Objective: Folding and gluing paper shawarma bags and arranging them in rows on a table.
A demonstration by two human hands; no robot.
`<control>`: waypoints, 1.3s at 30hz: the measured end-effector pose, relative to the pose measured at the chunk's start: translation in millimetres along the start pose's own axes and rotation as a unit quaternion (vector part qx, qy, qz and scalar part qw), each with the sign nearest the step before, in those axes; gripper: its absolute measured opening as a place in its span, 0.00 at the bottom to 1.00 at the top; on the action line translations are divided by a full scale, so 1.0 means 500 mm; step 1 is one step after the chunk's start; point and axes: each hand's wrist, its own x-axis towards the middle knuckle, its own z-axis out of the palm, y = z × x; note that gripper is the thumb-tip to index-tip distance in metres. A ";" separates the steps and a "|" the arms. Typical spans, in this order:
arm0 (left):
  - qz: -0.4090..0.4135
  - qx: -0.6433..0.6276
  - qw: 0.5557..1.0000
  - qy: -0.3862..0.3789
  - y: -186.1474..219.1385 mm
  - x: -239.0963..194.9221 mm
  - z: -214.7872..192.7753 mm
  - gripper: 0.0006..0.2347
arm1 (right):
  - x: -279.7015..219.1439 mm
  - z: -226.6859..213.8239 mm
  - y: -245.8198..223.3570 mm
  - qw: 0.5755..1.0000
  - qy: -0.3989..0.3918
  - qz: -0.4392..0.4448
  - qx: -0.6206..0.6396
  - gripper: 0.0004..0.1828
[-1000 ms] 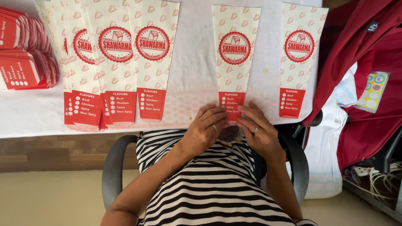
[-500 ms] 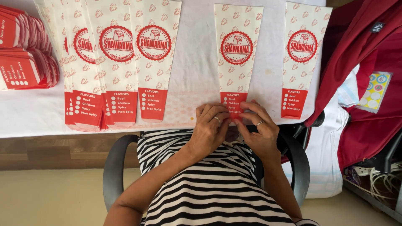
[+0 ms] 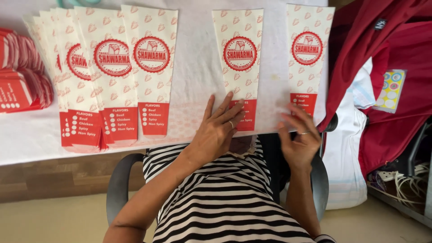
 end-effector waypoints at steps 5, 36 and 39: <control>0.024 0.021 0.999 -0.014 0.010 0.043 0.070 0.20 | -0.019 -0.046 0.041 0.985 0.020 0.004 -0.171 0.12; -0.099 0.315 0.943 0.048 -0.174 -0.091 -0.150 0.24 | -0.027 -0.064 0.048 0.989 0.069 -0.024 -0.127 0.09; -0.116 0.294 0.948 0.026 -0.153 -0.119 -0.213 0.21 | -0.013 -0.051 0.039 0.990 0.055 -0.058 -0.117 0.06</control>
